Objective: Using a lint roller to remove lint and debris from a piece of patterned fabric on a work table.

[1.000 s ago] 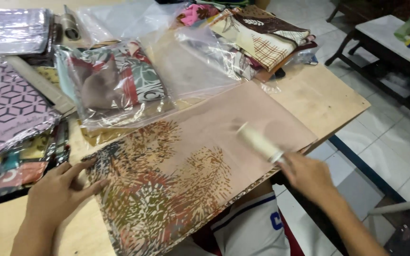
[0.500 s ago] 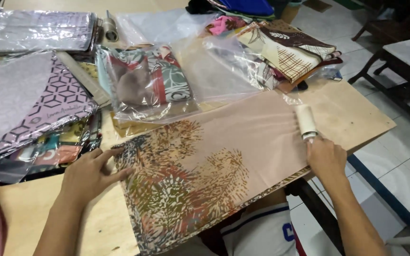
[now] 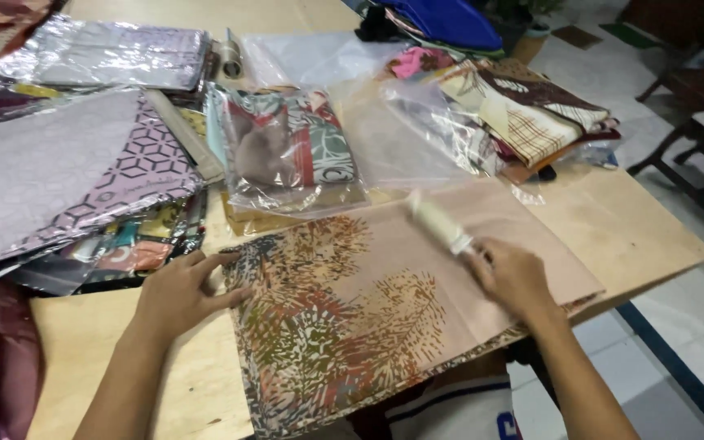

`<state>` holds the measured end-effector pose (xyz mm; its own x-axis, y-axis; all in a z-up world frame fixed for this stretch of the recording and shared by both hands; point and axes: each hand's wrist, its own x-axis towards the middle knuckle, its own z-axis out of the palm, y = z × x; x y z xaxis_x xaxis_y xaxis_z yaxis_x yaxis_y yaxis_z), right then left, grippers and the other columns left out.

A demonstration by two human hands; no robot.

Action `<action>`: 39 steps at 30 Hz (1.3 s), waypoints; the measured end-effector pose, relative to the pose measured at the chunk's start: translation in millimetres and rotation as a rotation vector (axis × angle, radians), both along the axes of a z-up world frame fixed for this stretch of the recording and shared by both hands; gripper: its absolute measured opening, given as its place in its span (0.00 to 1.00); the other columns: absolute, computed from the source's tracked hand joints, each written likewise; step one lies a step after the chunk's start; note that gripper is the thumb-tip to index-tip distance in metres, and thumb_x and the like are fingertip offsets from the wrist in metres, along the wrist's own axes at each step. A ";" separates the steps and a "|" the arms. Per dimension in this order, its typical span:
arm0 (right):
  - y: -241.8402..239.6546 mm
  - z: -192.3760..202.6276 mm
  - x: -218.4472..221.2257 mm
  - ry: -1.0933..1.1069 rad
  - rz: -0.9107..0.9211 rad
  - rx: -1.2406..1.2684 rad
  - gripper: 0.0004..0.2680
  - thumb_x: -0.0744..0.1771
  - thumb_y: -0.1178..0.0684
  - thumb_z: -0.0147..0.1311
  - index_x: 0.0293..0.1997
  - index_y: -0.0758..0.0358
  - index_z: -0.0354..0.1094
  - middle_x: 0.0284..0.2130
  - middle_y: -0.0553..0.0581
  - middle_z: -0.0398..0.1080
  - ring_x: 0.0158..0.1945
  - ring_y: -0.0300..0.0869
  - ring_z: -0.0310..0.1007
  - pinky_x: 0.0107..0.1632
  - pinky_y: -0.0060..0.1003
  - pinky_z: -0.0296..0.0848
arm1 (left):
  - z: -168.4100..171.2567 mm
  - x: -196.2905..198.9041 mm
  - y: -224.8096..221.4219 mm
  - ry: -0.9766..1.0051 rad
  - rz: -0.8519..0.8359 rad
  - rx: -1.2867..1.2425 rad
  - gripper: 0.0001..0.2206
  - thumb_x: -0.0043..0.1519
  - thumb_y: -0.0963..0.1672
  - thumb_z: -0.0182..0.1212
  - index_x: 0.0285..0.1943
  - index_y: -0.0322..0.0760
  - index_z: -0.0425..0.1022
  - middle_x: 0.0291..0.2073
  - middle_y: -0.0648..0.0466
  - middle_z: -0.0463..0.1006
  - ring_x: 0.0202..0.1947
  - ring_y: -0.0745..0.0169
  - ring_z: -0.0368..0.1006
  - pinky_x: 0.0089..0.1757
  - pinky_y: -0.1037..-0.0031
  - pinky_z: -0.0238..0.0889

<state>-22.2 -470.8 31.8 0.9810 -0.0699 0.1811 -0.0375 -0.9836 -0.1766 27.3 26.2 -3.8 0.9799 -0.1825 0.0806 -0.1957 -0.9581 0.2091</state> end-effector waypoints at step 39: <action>115.0 13.3 -14.9 0.364 -0.078 -0.030 0.15 0.73 0.41 0.30 0.49 0.55 0.64 0.23 0.48 0.69 0.22 0.36 0.65 0.26 0.31 0.68 | 13.9 -12.2 -7.0 -0.125 -0.066 -0.156 0.34 0.46 0.66 0.63 0.58 0.57 0.80 0.24 0.59 0.75 0.29 0.61 0.73 0.35 0.67 0.66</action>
